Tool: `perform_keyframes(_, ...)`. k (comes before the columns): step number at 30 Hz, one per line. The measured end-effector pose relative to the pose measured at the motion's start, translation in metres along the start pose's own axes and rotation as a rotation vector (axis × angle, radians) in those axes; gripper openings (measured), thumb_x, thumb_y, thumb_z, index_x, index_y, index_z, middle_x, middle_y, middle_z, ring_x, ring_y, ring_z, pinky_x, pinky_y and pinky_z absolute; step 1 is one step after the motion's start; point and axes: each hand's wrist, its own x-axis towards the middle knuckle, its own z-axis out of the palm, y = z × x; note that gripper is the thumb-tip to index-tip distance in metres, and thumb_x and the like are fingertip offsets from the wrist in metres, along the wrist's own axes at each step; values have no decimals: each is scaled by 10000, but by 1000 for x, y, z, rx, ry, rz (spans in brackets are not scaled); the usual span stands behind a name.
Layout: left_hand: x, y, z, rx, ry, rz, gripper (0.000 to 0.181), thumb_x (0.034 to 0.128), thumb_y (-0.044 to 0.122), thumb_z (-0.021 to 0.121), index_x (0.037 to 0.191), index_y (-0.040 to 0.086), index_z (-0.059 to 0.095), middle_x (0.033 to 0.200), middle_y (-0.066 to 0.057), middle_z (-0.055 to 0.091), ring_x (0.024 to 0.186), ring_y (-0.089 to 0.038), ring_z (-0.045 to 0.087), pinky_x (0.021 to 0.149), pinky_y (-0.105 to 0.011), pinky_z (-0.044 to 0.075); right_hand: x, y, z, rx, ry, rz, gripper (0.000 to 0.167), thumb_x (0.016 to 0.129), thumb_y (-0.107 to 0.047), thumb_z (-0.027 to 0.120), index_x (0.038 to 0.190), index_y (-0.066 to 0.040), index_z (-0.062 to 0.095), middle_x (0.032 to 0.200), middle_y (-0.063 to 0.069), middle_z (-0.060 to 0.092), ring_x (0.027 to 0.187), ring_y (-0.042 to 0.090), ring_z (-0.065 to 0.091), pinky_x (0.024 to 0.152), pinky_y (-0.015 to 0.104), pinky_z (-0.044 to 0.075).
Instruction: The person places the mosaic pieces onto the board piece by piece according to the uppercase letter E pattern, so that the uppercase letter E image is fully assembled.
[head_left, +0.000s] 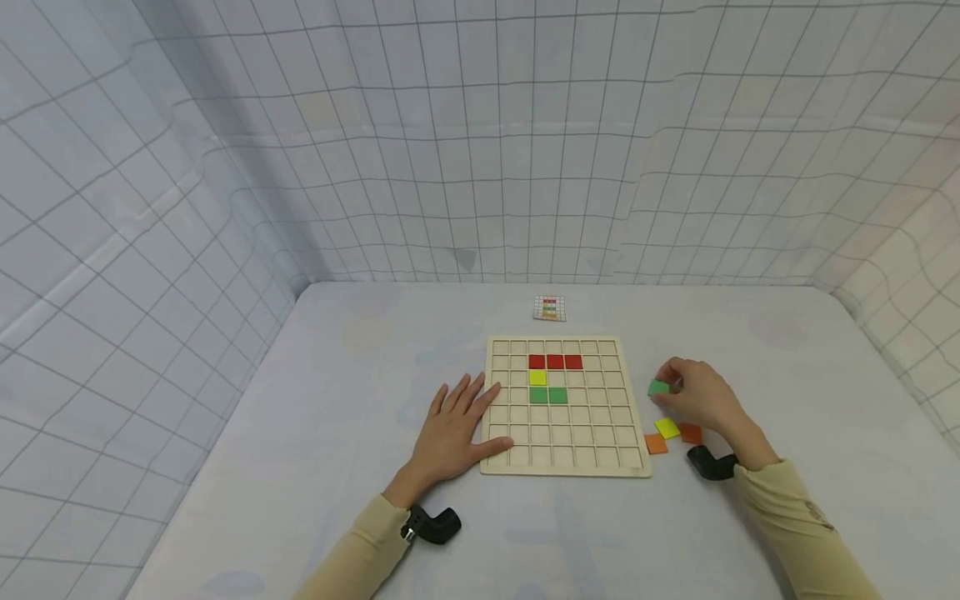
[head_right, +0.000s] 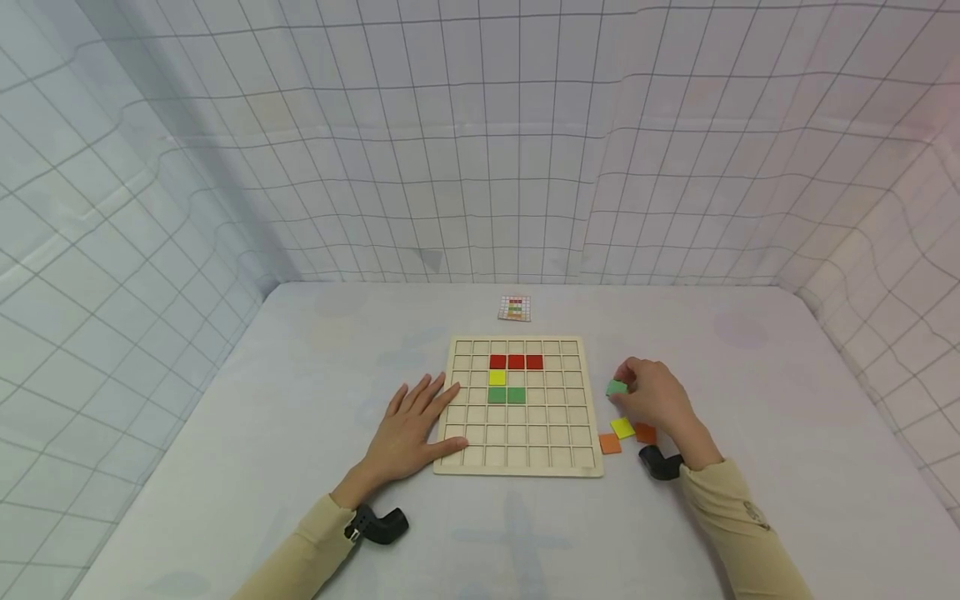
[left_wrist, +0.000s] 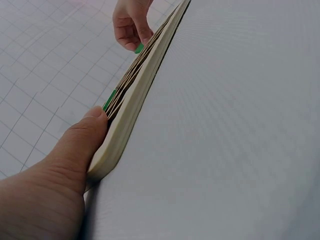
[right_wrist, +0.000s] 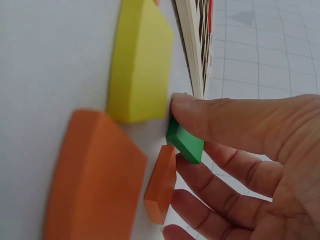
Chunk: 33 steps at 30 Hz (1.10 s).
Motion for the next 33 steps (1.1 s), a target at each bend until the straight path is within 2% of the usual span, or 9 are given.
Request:
perform_keyframes(6, 0, 0, 0, 0, 7, 7, 841, 857, 684, 483, 1524, 233, 240, 1559, -54, 191, 1427, -253, 109, 1122, -480, 32, 0, 0, 3, 3, 41, -39, 191, 792, -102, 758, 918, -67, 618, 860, 69, 633, 750, 225, 568, 616, 358, 466)
perform_keyframes(12, 0, -1, 0, 2, 9, 10, 841, 857, 689, 476, 1524, 238, 235, 1559, -52, 192, 1427, -252, 108, 1122, -478, 32, -2, -5, 4, 36, 72, -35, 142, 815, -80, 735, 882, -81, 610, 810, 50, 614, 674, 196, 526, 561, 309, 423)
perform_keyframes(19, 0, 0, 1, -5, 9, 8, 843, 856, 691, 476, 1524, 237, 236, 1559, -56, 194, 1427, -250, 107, 1122, -481, 37, -5, -12, 3, 75, 61, -61, 111, 838, -26, 692, 894, -54, 601, 768, 28, 562, 663, 191, 490, 572, 313, 412)
perform_keyframes(23, 0, 0, 1, -8, 4, 3, 843, 856, 691, 475, 1524, 235, 239, 1559, -54, 195, 1428, -246, 100, 1122, -481, 31, -7, -19, 4, 111, 64, -109, 106, 842, -12, 686, 901, -39, 601, 761, 17, 549, 681, 182, 482, 588, 301, 409)
perform_keyframes(33, 1, -1, 2, 7, -1, 3, 845, 857, 696, 469, 1525, 236, 234, 1561, -48, 185, 1429, -246, 96, 1124, -466, 15, -4, -40, 21, 174, 25, -190, 144, 827, -28, 719, 834, -75, 583, 727, -19, 544, 676, 148, 492, 592, 263, 422)
